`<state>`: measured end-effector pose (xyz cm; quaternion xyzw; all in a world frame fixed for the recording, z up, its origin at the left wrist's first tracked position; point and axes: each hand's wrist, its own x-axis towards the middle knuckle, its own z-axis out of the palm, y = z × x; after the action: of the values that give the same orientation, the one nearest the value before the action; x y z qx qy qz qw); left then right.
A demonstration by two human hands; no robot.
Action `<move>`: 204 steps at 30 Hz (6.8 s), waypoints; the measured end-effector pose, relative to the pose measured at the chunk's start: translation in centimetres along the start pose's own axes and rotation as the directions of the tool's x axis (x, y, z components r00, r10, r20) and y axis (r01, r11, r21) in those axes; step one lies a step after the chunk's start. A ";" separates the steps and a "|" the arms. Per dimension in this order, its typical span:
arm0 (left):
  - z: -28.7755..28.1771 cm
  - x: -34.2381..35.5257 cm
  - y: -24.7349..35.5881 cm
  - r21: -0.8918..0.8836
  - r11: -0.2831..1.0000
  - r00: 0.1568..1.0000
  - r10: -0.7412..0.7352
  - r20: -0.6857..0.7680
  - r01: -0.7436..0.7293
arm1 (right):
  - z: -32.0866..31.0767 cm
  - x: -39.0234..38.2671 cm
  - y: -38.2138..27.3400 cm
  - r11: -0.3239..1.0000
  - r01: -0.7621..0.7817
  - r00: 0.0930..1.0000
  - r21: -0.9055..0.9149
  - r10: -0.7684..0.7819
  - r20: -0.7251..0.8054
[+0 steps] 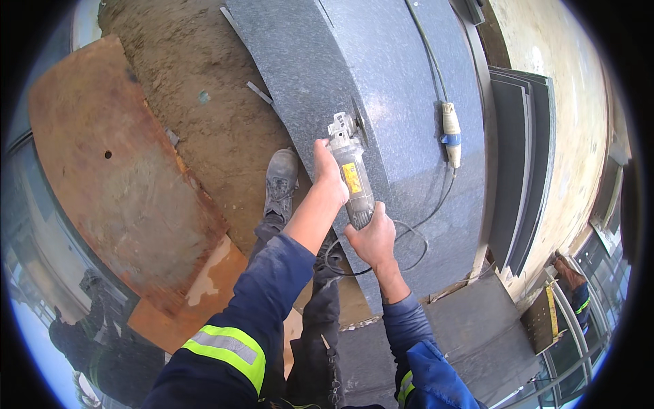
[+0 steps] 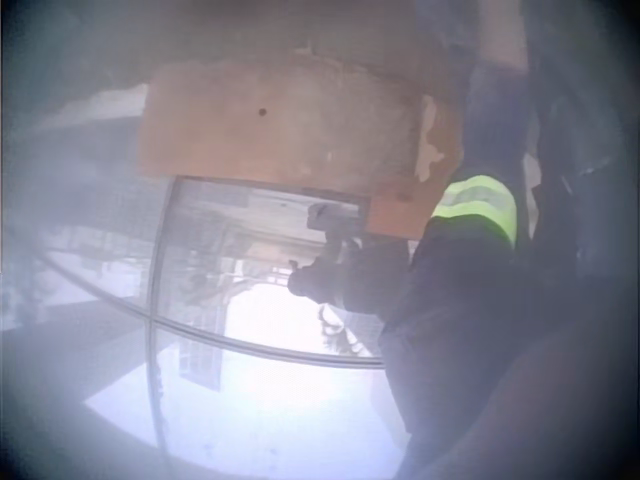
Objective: The person uses an angle grinder to cut a large gray stone slab placed on the ground. They hold the slab with one hand and guide the grinder with the other, creating a cut line along the slab's surface.
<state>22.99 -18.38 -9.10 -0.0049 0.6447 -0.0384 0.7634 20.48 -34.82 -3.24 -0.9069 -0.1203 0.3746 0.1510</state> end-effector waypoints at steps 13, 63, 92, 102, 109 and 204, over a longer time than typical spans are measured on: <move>2.5 2.8 4.6 0.130 0.960 0.937 0.205 0.284 -0.249 | -3.9 7.3 -3.6 0.979 0.177 0.977 0.102 -0.162 -0.142; -0.2 10.2 17.5 0.666 -0.744 0.694 0.511 0.507 0.060 | -0.7 23.9 -11.2 0.964 0.241 0.962 0.111 -0.223 -0.156; 0.0 9.6 17.4 0.678 -0.733 0.699 0.516 0.495 0.061 | -1.6 26.2 -13.8 0.987 0.154 0.986 0.040 -0.151 -0.072; -0.6 10.2 17.7 0.662 -0.748 0.676 0.513 0.529 0.050 | -1.9 24.3 -12.9 0.991 0.122 0.993 0.063 -0.122 -0.004; -0.3 9.9 17.5 0.670 -0.742 0.682 0.510 0.524 0.039 | -1.8 24.2 -12.7 0.991 0.119 0.993 0.057 -0.117 -0.033; -1.1 10.9 17.6 0.668 -0.743 0.639 0.534 0.553 0.043 | -1.4 22.7 -11.2 0.997 0.071 0.997 0.042 -0.071 0.000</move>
<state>24.67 -1.47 -21.04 0.9037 0.3025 -0.2630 0.1504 36.01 -17.22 -12.81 -0.8984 -0.1447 0.3719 0.1833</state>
